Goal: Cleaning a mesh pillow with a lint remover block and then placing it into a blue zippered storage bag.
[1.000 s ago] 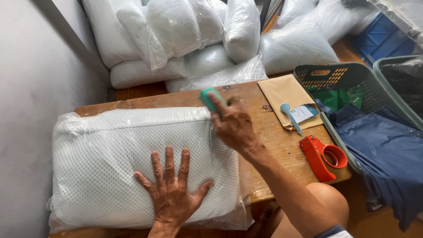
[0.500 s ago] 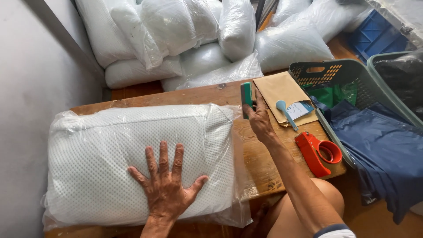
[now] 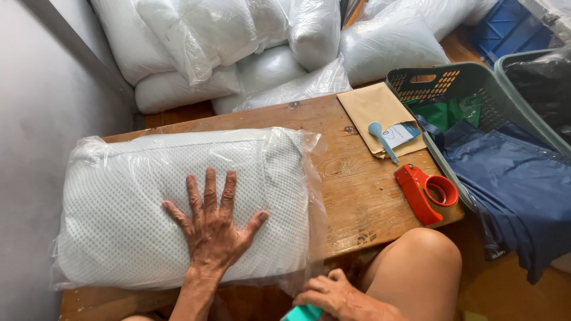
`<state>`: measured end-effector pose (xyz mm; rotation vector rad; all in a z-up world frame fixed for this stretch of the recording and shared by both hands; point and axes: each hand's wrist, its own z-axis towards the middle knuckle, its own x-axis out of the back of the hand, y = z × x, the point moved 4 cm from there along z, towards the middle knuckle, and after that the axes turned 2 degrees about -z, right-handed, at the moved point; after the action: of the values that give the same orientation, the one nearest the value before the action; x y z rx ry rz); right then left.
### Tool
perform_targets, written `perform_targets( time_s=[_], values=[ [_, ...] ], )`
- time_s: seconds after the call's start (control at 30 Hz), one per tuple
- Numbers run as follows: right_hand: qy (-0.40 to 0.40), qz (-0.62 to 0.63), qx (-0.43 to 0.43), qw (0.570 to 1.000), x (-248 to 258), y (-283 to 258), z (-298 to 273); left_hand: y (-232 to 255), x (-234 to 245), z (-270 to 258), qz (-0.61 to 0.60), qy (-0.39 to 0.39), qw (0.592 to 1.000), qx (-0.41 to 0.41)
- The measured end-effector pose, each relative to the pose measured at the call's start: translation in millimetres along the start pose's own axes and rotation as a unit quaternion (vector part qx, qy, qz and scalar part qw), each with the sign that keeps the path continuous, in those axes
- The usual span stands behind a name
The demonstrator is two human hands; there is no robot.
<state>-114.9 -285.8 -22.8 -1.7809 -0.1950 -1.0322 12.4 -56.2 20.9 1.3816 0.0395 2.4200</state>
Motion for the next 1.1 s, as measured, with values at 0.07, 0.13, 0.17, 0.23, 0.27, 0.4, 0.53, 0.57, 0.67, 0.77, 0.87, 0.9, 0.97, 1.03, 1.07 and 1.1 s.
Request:
perform_targets(
  time_s=[0.07, 0.13, 0.17, 0.23, 0.27, 0.4, 0.53, 0.57, 0.67, 0.77, 0.87, 0.9, 0.97, 1.03, 1.07, 1.1],
  values=[
    [0.07, 0.05, 0.048, 0.995, 15, -9, 5, -1, -1, 3, -0.003, -0.007, 1.0, 0.0],
    [0.138, 0.099, 0.096, 0.981, 43, -12, 14, -2, -1, 3, -0.006, -0.014, 1.0, 0.002],
    [0.233, 0.087, 0.06, 0.967, 68, -5, 21, -3, -1, 3, -0.009, -0.023, 1.0, 0.001],
    [0.324, 0.075, 0.025, 0.943, 106, 33, 40, -4, -1, 2, -0.013, -0.034, 0.999, 0.003],
    [0.369, 0.077, -0.072, 0.923, 120, 72, 52, -4, -3, 2, -0.014, -0.041, 0.999, 0.003],
    [0.354, 0.108, -0.21, 0.905, 162, 108, 96, -8, -8, 7, -0.007, -0.067, 0.998, 0.009],
    [0.377, -0.052, -0.048, 0.924, 112, 91, 86, -19, -15, 25, -0.017, -0.107, 0.993, 0.043],
    [0.362, -0.081, -0.024, 0.928, 100, 75, 73, -20, -19, 30, -0.012, -0.119, 0.992, 0.032],
    [0.333, -0.118, 0.002, 0.936, 69, 47, 43, -22, -27, 48, -0.007, -0.138, 0.99, 0.021],
    [0.256, -0.179, 0.016, 0.95, 49, 35, 20, -15, -17, 68, -0.02, -0.208, 0.977, 0.042],
    [0.245, -0.186, 0.041, 0.951, 51, 17, 14, -13, -11, 79, -0.038, -0.274, 0.958, 0.068],
    [0.298, -0.141, 0.052, 0.943, 57, 9, 12, -13, -12, 81, -0.043, -0.279, 0.957, 0.071],
    [0.348, -0.158, 0.059, 0.922, 64, 6, 27, -14, -14, 80, -0.039, -0.273, 0.958, 0.072],
    [0.403, -0.176, 0.065, 0.896, 65, 7, 40, -14, -16, 79, -0.033, -0.266, 0.961, 0.065],
    [0.39, -0.222, 0.066, 0.891, 60, 7, 48, -17, -16, 79, -0.031, -0.26, 0.963, 0.063],
    [0.376, -0.267, 0.067, 0.885, 55, 7, 57, -19, -17, 78, -0.029, -0.255, 0.965, 0.06]
  ],
)
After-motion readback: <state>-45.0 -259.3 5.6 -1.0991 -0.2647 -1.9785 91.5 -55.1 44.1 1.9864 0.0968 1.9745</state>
